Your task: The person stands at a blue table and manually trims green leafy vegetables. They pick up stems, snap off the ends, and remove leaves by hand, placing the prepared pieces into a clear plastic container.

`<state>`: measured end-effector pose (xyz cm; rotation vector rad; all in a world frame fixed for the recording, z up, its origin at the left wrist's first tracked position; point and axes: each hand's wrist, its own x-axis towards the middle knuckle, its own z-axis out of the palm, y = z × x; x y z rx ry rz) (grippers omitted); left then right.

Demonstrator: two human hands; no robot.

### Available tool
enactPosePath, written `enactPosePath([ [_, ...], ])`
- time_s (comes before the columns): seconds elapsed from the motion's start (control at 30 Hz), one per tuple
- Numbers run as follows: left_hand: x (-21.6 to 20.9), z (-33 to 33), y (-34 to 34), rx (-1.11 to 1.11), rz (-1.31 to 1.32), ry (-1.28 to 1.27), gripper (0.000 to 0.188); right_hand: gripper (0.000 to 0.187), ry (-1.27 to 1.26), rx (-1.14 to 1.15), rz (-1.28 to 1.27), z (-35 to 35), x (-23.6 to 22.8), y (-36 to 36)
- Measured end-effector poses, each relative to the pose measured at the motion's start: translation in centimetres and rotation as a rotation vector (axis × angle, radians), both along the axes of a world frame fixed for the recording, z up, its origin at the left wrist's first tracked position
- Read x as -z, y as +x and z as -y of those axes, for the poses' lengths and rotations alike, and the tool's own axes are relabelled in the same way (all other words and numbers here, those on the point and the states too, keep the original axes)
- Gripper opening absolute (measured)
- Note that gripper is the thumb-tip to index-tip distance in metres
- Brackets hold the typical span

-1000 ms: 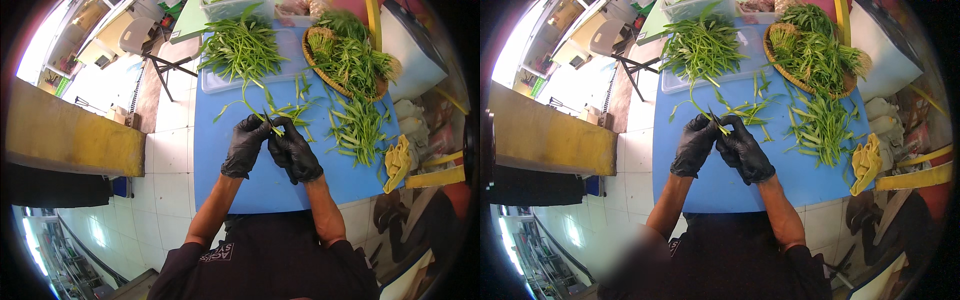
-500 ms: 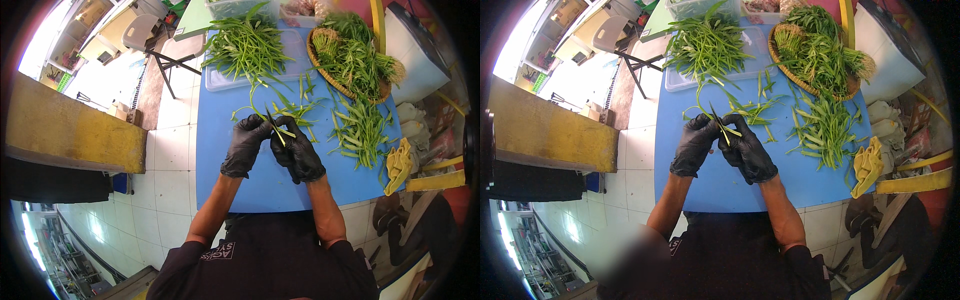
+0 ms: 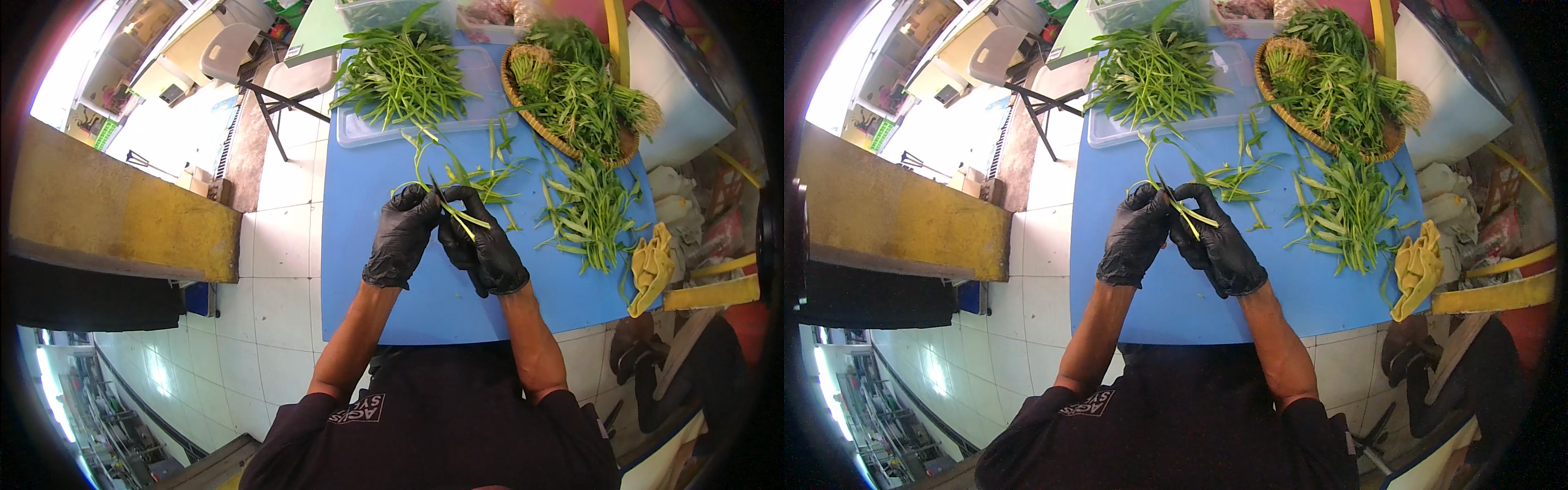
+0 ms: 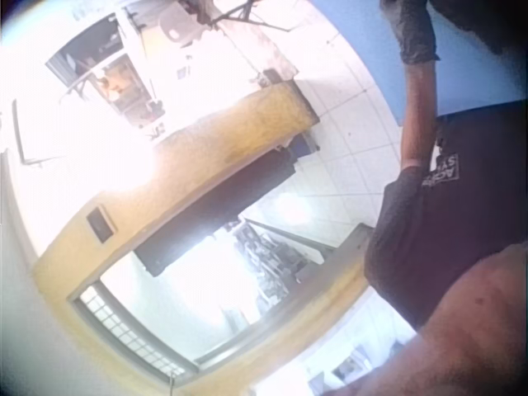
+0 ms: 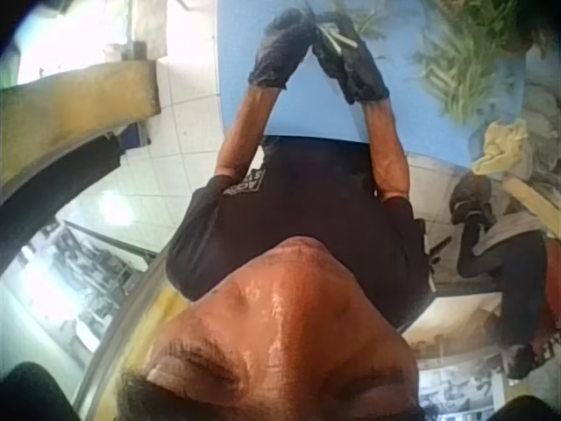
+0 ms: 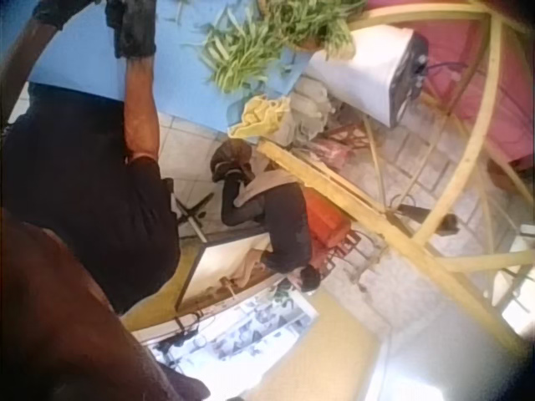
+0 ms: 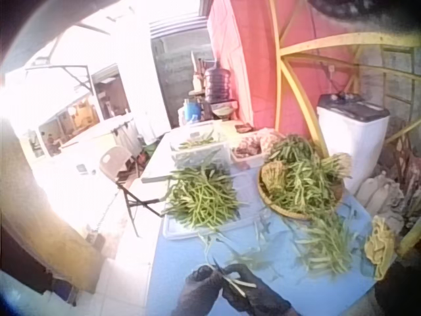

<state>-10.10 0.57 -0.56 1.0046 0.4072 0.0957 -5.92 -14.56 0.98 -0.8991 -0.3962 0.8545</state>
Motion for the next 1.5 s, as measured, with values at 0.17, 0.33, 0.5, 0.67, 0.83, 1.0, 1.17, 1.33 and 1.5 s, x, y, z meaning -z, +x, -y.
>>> enactPosePath([
  [0.17,-0.4,-0.3,0.7,-0.082,0.181,0.162,0.026,0.024,-0.028,-0.021,-0.069,0.1,-0.8,0.0],
  [0.33,-0.2,-0.3,0.1,0.015,0.033,0.105,0.026,0.021,0.001,-0.025,-0.079,-0.6,0.1,0.3],
  [0.5,-1.6,0.2,0.7,-0.010,0.046,-0.015,0.030,0.019,-0.056,-0.034,-0.043,-0.1,-0.4,0.4],
  [0.67,-0.2,-0.2,0.4,0.052,0.057,-0.037,0.021,0.021,0.011,-0.032,-0.101,-0.8,0.1,0.5],
  [0.83,0.7,0.4,0.6,-0.005,0.192,-0.381,0.014,0.023,-0.004,0.064,-0.141,-1.8,-0.1,0.6],
  [1.0,-1.2,-2.4,4.7,0.027,0.251,-0.169,0.017,0.039,-0.035,0.057,-0.142,-2.4,0.4,1.7],
  [1.17,-3.0,-16.8,17.1,0.157,0.293,0.519,0.040,0.037,-0.212,-0.015,0.087,1.4,0.2,0.8],
  [1.33,-5.1,-21.9,18.3,0.260,-0.022,1.538,0.040,0.035,-0.838,0.636,0.673,10.4,2.0,0.4],
  [1.5,-5.1,-14.4,9.3,0.012,0.040,1.447,0.036,0.021,-1.495,1.242,1.071,21.8,4.5,2.4],
])
